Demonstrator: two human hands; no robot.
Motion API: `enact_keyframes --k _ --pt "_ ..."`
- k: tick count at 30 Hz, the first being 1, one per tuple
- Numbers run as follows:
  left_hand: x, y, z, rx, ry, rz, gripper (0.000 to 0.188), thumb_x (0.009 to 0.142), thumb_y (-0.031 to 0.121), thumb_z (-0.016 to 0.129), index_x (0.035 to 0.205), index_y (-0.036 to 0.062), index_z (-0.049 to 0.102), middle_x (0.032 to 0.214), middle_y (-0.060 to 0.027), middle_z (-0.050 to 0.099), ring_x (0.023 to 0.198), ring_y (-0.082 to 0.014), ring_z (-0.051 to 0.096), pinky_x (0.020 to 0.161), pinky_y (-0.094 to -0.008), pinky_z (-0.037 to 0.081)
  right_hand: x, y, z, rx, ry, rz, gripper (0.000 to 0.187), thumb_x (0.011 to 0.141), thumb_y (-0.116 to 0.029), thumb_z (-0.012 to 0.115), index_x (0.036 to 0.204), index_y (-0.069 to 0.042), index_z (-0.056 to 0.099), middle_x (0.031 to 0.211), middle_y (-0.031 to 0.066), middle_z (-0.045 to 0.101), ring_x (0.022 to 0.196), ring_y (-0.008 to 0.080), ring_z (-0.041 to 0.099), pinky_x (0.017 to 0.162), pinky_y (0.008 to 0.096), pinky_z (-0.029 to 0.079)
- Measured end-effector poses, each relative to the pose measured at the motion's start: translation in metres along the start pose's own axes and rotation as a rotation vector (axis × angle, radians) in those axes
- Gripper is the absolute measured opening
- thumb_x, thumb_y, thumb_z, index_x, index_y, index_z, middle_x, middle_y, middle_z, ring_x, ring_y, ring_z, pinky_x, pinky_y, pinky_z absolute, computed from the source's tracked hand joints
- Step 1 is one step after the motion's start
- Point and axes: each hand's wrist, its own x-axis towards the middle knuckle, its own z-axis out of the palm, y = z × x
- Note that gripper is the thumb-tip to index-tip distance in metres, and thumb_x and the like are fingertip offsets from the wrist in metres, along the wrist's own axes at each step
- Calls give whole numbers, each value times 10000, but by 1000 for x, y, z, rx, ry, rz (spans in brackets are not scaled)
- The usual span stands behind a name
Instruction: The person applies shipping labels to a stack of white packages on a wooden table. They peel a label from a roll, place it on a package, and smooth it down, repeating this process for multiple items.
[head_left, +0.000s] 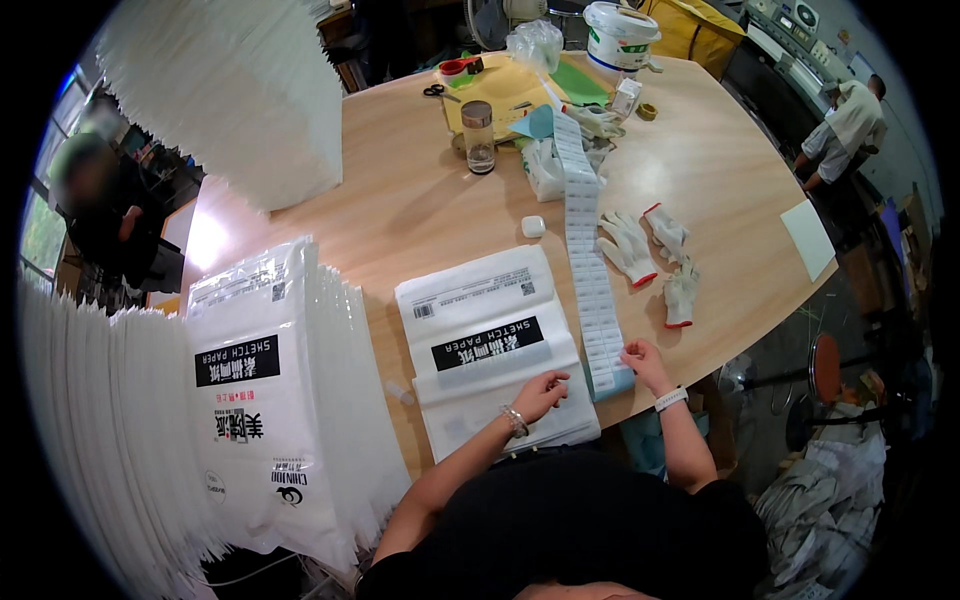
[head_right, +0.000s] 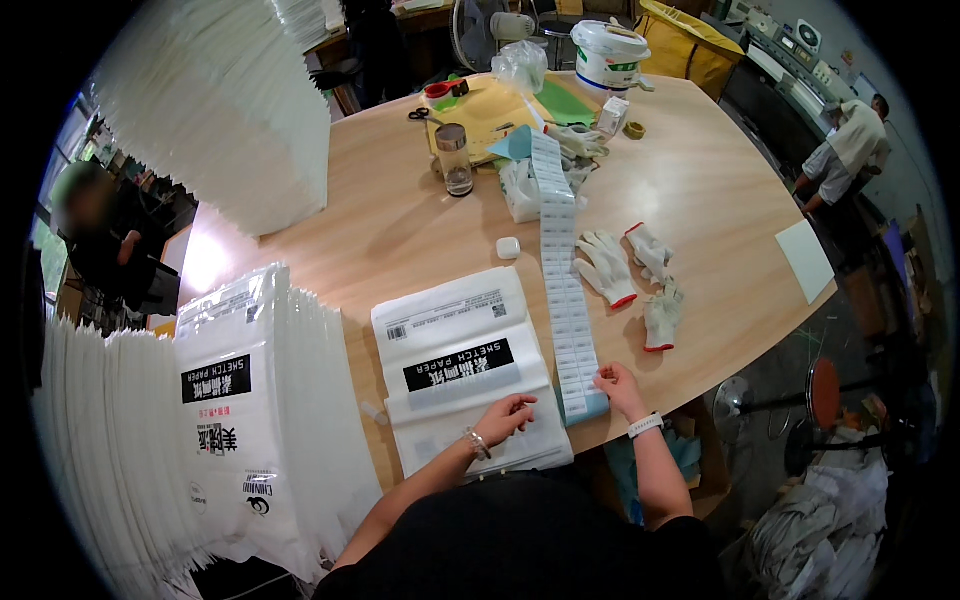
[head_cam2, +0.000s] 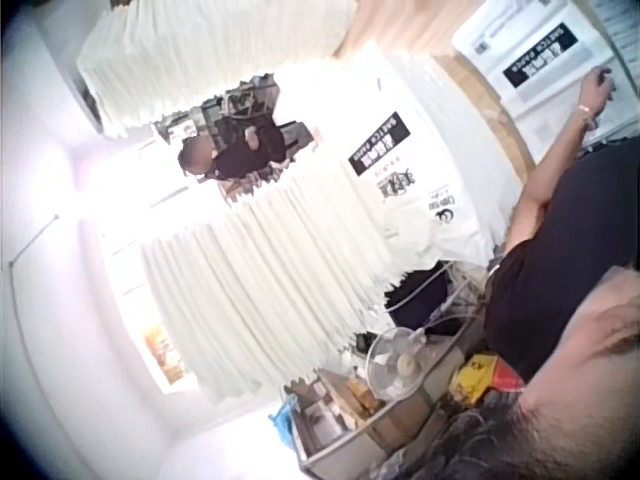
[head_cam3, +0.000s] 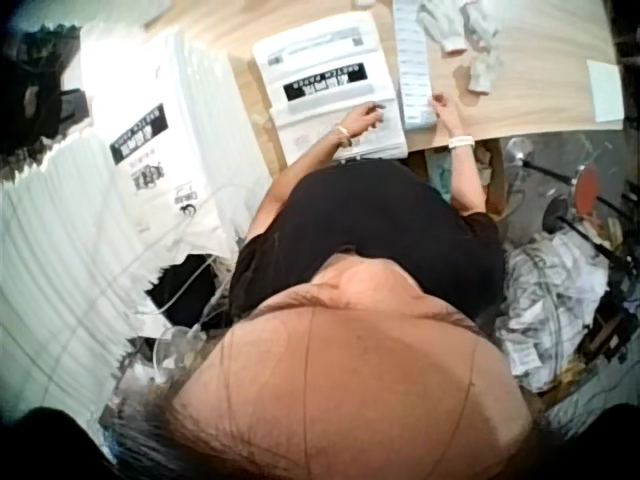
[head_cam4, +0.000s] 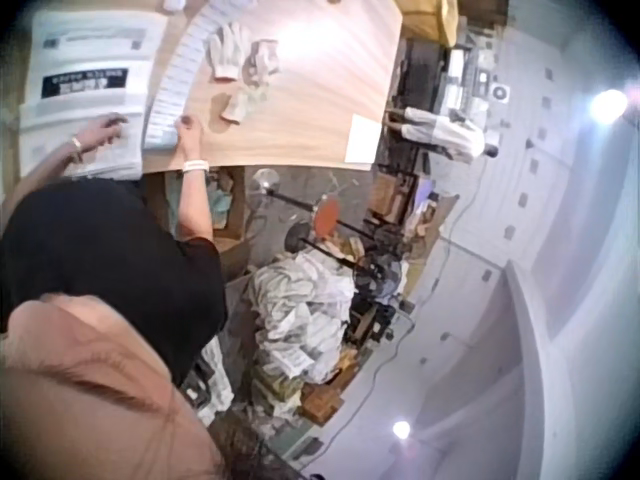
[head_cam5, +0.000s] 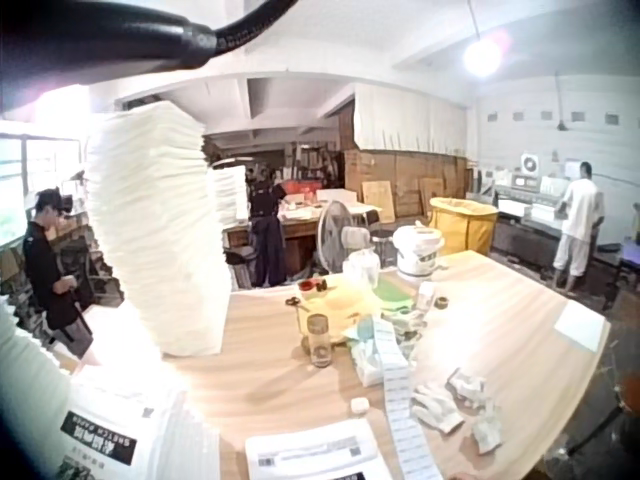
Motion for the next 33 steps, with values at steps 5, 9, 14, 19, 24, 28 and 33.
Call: enact_keyframes --k 5,9,14,19,24,28,33 --pt "36 12 20 -461 -83 -370 173 844 279 500 854 106 496 578 46 388 435 -40 328 350 -192 252 -6 -43 0 56 -124 21 188 753 -40 604 933 2 570 778 12 581 696 76 531 620 215 436" --pt "64 17 22 -617 -104 -437 233 833 306 547 705 139 447 511 72 321 363 -29 233 319 -190 148 -12 -76 -5 -221 -142 -62 257 748 -57 620 990 24 595 773 28 608 696 80 548 633 211 439" --pt "80 26 38 -509 42 -399 247 792 253 597 639 137 441 493 69 310 355 -42 241 310 -210 164 -31 -88 -6 -400 70 -140 155 734 -49 629 865 34 632 797 92 629 733 139 583 651 251 450" --pt "85 8 40 -710 68 -463 314 808 266 573 586 159 378 469 71 285 339 -49 218 314 -222 133 -43 -97 8 -628 189 -466 91 693 -25 637 770 23 635 948 147 589 870 242 566 756 315 443" --pt "82 12 34 -789 1 -398 312 820 251 556 576 165 381 452 73 288 323 -52 205 313 -228 113 -33 -129 25 -693 265 -491 215 710 -37 622 920 3 596 966 154 578 885 257 558 776 329 432" --pt "77 16 29 -760 0 -369 313 827 282 550 591 167 379 449 75 277 321 -47 202 310 -221 130 -21 -115 12 -625 35 -109 188 715 -39 621 889 30 600 818 131 615 728 212 590 671 284 455" --pt "86 4 30 -775 -18 -348 320 807 264 571 567 151 392 441 66 292 320 -56 220 306 -232 128 -22 -115 13 -584 48 -102 111 712 -27 618 806 32 606 820 121 608 730 190 581 656 261 450"
